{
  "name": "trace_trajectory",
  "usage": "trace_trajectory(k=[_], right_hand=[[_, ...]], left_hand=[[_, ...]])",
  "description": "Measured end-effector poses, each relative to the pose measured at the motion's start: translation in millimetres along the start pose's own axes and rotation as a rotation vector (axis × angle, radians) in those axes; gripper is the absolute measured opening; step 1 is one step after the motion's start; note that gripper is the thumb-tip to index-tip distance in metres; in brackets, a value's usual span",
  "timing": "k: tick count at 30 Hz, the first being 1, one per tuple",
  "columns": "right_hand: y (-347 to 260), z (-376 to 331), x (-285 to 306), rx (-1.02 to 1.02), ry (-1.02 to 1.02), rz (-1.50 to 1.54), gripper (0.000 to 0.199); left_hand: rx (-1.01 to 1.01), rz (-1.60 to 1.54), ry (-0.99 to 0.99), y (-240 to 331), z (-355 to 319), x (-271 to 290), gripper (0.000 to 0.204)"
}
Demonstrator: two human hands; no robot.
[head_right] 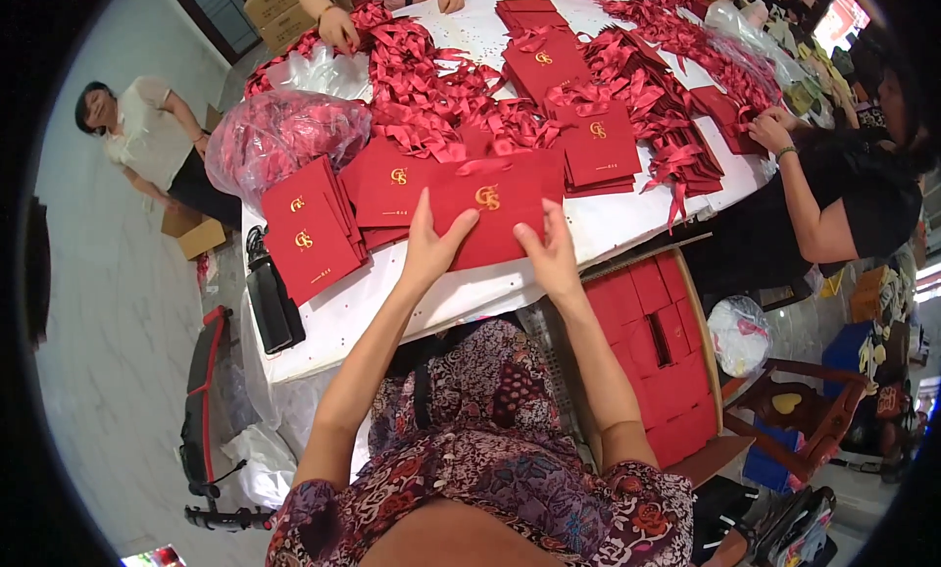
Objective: Tying pink ribbons onto red gift envelopes.
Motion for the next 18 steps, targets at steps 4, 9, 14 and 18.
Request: trace_trajectory(k=[4,9,14,18], right_hand=[[-36.9,14.4,32.5,0.284,0.156,-0.140,0.040],[-22.5,31.1,52.9,0.328,0.189,-0.257,0.040],[5.6,33.3,55.8,0.309,0.231,-0.495,0.041],[6.7,37.3,57.5,0.314,0.328,-0.774,0.047]], left_hand=[[0.386,-0.015,-0.081,-55.2,19.5,-19.5,0.051],[0.317,0.247,0.078,-105.6,41.8,-2.5,0.053],[0.320,-0.003,-0.096,-108.1,68.4,-22.6,0.064],[0.330,-0.120,-0.116,-97.9,102.2,-30.2,0.071]])
Point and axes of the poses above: each hand's wrist, its own z-axis towards the middle knuckle, its own x-axis out of the back of the hand, y = z × x, the point moved 8 cm from there along z, towards the middle knuckle, and after that the axes turned 11 degrees about z, right-handed, at the moved point
